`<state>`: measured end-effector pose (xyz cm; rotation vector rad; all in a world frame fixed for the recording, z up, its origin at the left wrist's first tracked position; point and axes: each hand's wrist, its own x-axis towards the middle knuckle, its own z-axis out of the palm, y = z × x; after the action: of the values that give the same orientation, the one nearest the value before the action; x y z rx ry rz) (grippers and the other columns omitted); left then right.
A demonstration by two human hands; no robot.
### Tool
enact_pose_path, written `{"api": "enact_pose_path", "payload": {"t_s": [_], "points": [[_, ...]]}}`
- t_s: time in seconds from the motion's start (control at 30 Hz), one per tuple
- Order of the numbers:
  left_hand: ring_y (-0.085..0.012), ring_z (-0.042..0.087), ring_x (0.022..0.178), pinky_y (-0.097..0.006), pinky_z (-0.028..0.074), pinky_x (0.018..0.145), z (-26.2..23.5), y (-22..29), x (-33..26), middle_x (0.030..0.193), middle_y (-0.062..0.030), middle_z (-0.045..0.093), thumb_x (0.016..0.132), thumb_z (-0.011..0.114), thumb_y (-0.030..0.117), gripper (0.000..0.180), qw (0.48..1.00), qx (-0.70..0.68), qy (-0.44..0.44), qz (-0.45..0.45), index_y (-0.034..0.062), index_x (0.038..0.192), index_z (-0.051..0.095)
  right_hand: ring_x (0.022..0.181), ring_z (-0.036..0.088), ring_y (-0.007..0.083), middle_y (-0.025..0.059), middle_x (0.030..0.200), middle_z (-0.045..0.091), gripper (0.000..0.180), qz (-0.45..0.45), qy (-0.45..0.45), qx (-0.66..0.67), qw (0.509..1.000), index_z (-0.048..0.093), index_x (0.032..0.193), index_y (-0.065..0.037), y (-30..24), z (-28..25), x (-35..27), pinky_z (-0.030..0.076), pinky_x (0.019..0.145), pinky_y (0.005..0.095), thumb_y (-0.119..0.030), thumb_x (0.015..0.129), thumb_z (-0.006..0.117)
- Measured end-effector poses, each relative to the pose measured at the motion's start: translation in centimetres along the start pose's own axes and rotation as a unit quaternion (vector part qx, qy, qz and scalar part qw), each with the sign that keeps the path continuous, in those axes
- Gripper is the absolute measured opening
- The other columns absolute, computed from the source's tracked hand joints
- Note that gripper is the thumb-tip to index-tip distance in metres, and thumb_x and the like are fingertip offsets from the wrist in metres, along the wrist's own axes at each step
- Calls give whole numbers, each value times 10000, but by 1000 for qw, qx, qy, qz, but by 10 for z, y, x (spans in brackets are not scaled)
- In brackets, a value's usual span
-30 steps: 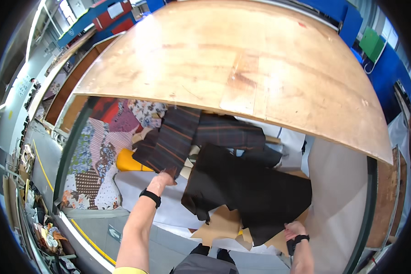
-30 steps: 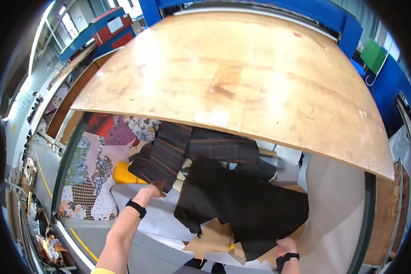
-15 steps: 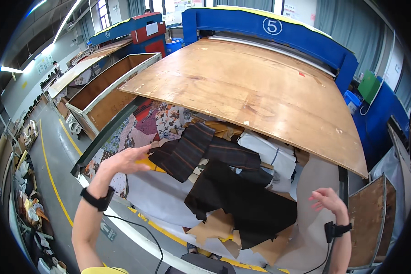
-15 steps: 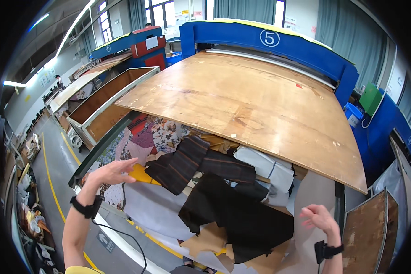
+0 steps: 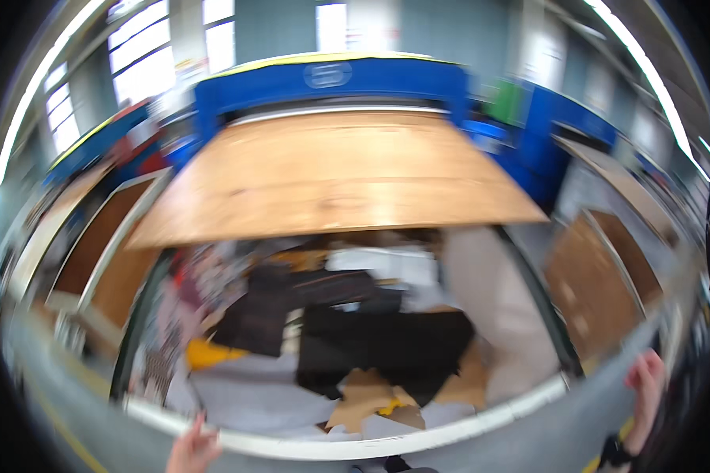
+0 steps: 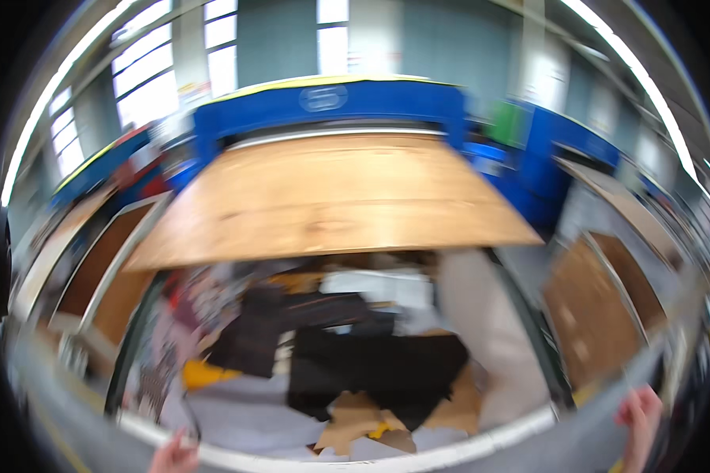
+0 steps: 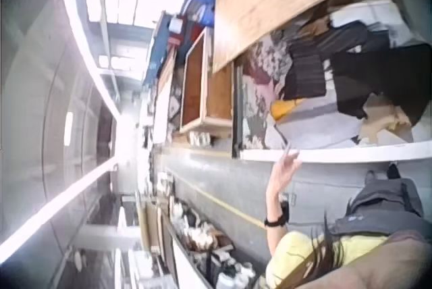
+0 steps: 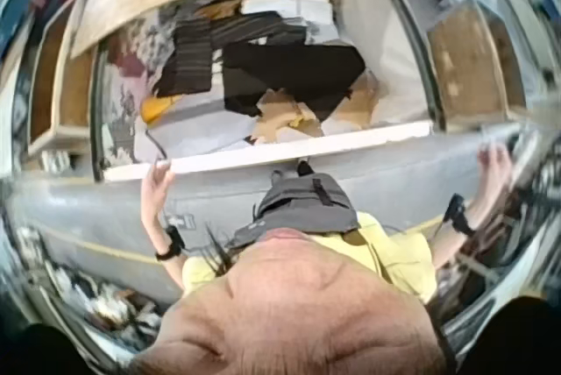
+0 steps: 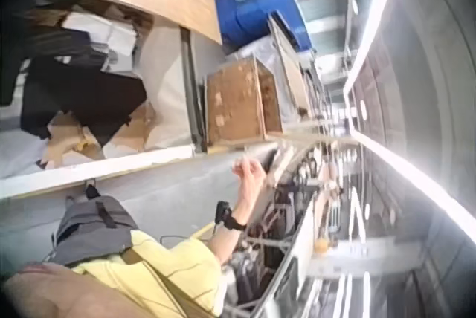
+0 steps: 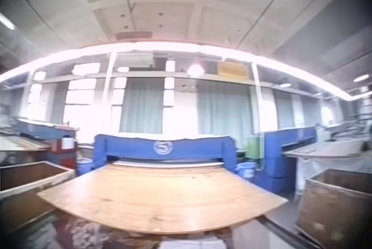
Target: The person places a plaid fabric sheet onto a large blue industrial cutting machine. They then use a handheld rectangular template to align and cut the fabric repeatedly, pressing a green button on the machine to activate the cutting process. The person handles the fabric and template throughout the process.
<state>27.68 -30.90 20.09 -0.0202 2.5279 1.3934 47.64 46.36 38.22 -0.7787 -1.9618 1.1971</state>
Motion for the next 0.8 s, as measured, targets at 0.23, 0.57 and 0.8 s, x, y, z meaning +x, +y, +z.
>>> {"api": "enact_pose_path", "payload": {"t_s": [0.23,0.57,0.8], "points": [[-195,561,1191,-300,489,964,78,58,-17,1307,-145,603,960,611,71,581,939,-221,-146,-221,112,1495,388,568,626,129,52,700,640,218,100,20,149,984,589,804,-38,-33,66,-102,517,544,274,-176,969,615],[-180,565,1190,-307,475,974,290,115,-20,1320,-126,601,963,640,132,597,899,-81,-431,6,76,1496,378,499,553,57,3,570,584,384,49,151,128,979,546,711,-54,-17,-62,-171,442,467,207,-280,1020,559],[-217,559,1196,-339,470,1006,481,179,-42,1293,-154,604,978,596,79,468,815,-18,-566,123,48,1430,480,650,615,81,90,839,686,202,47,301,131,943,591,752,-16,53,-183,-172,518,598,229,-80,918,688]]}}
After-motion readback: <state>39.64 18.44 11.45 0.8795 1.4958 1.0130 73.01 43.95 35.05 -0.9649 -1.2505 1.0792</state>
